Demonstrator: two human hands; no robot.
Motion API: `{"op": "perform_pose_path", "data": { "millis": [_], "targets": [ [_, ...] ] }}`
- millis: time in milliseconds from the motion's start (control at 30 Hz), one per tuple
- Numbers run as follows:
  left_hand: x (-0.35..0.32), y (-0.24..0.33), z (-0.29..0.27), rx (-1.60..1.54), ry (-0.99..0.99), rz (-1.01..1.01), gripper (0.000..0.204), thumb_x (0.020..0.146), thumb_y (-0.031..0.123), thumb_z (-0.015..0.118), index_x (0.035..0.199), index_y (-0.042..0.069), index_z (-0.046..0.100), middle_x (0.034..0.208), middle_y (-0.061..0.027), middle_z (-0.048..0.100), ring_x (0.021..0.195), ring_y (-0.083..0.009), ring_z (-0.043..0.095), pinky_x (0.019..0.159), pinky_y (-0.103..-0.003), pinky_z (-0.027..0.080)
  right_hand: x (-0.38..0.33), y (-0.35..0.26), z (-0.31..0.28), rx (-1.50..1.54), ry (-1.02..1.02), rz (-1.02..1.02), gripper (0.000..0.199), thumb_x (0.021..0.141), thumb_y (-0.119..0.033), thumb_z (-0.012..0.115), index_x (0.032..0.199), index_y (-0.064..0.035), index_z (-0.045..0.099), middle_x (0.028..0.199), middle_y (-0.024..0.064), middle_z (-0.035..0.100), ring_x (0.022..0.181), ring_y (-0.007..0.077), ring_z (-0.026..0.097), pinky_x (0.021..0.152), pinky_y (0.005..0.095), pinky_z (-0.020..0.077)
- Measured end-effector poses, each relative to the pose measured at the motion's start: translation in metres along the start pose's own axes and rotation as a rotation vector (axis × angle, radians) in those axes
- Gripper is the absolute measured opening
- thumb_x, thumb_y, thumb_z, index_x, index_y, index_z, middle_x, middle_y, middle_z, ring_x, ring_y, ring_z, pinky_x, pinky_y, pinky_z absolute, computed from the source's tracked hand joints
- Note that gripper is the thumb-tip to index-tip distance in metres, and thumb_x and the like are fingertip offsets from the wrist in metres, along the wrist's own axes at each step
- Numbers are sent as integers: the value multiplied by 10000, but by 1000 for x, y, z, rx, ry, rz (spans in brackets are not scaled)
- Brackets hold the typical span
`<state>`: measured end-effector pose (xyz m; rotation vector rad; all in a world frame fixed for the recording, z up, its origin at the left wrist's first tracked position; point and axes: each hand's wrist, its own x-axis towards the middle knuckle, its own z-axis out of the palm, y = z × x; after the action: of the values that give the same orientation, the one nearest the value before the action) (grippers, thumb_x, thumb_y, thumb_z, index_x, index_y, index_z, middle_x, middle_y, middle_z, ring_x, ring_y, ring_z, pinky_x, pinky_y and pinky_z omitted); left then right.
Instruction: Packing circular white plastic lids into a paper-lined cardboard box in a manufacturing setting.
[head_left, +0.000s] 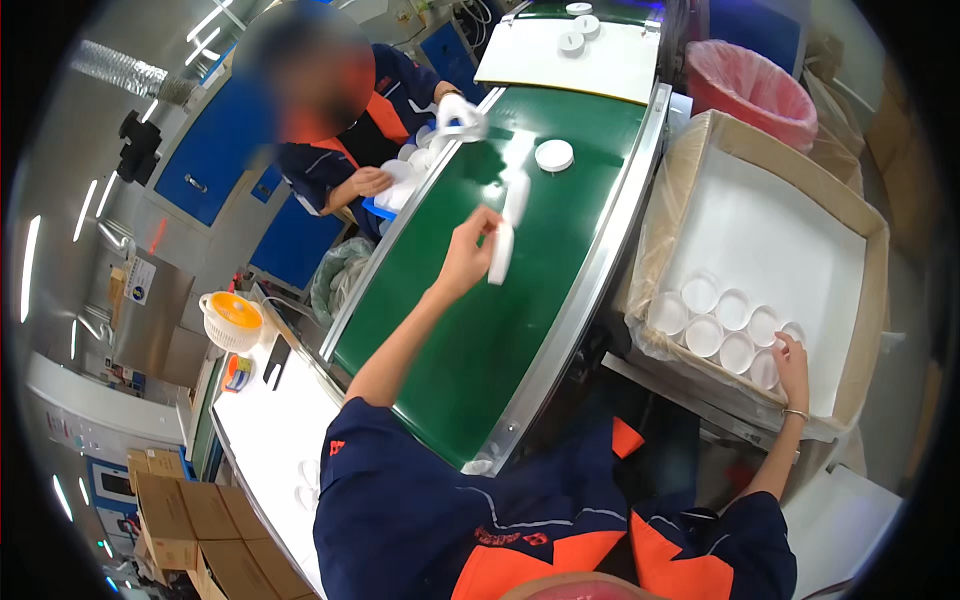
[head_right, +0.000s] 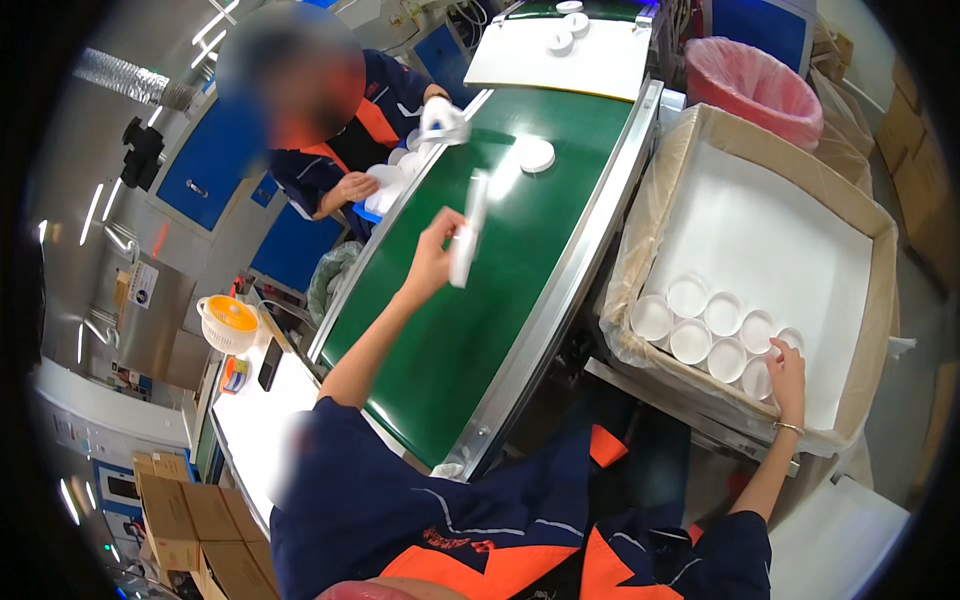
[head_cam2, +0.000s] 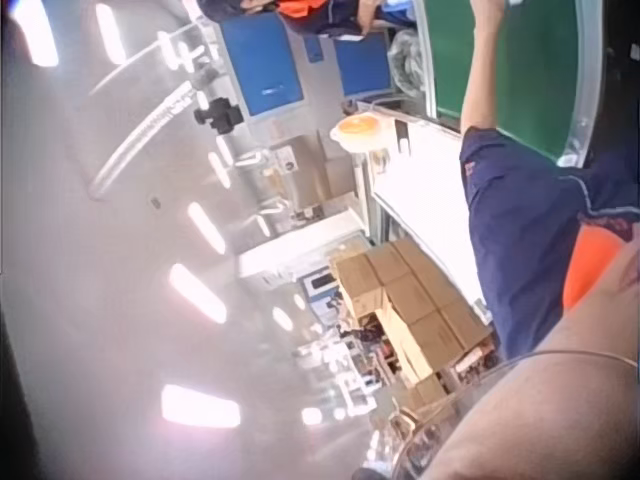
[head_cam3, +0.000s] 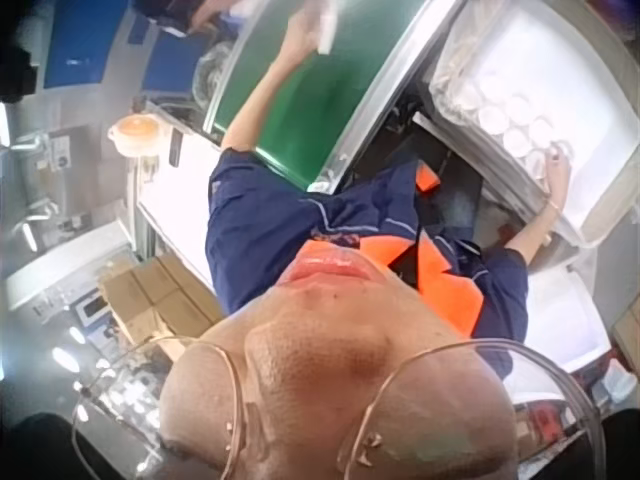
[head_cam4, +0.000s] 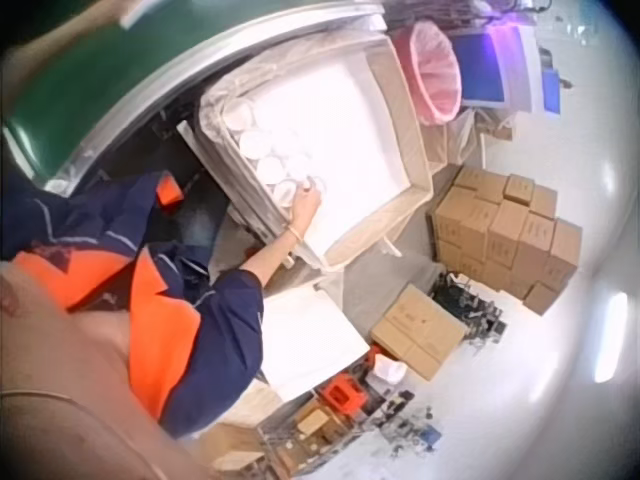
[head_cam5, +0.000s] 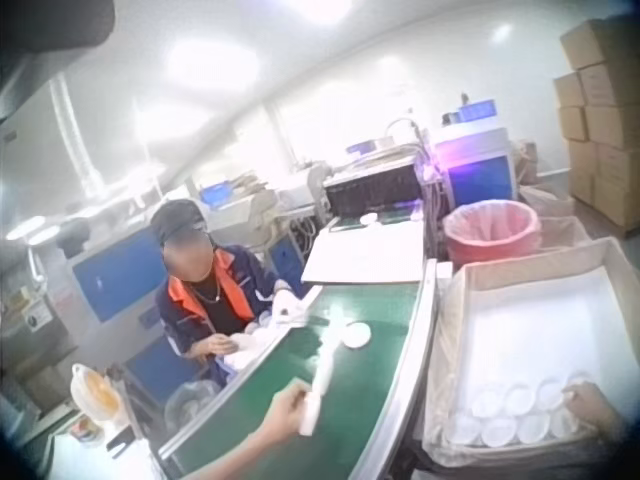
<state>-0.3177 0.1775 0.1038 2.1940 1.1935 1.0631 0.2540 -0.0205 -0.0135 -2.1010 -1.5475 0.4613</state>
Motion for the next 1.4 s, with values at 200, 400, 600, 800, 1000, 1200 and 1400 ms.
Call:
{"op": "perform_pose_path", "data": {
  "millis": [200,400,600,800,1000,1200,1400],
  "targets": [
    [-1,118,20,-1447,86,-281,378,899,296,560,1237,133,512,1302,-50,512,1212,-200,478,1021,-411,383,6,1,4,45,-1,-5,310,834,-154,606,1142,-118,611,787,114,524,723,231,501,680,346,426],
    [9,177,45,-1713,-160,-319,430,898,389,531,1243,132,516,1330,-63,490,1265,-229,424,1073,-461,302,6,0,3,47,22,-60,303,843,-164,603,1140,-104,612,784,121,520,700,231,507,660,341,436],
    [3,187,47,-1743,-75,-390,442,896,399,539,1245,129,511,1340,-62,478,1271,-223,419,1079,-459,293,1,-2,3,-23,12,-40,301,847,-171,600,1141,-105,609,806,118,523,752,228,502,692,345,433],
    [-1,174,49,-1698,-10,-329,433,913,374,526,1259,115,490,1344,-67,472,1274,-212,416,1084,-429,295,0,-10,-1,-3,-18,33,314,852,-181,596,1159,-115,602,820,117,529,761,229,497,706,348,434],
    [5,172,45,-1677,-22,-320,445,922,388,504,1273,116,480,1349,-61,469,1278,-211,413,1084,-432,293,1,-10,3,-29,-27,-18,320,851,-165,590,1168,-119,602,816,110,546,745,223,500,701,339,433],
    [1,174,44,-1815,-55,-303,495,941,318,494,1331,47,354,1363,-92,415,1290,-200,375,1117,-374,261,3,-7,0,-14,-17,27,317,853,-172,588,1166,-121,603,811,113,551,746,222,506,703,335,435],
    [-3,186,43,-1713,-11,-374,465,903,390,536,1285,133,471,1363,-56,457,1294,-206,393,1096,-433,278,0,-8,3,-43,-28,-18,312,859,-190,586,1161,-114,602,828,126,554,750,233,522,702,349,446]
  ]
}}
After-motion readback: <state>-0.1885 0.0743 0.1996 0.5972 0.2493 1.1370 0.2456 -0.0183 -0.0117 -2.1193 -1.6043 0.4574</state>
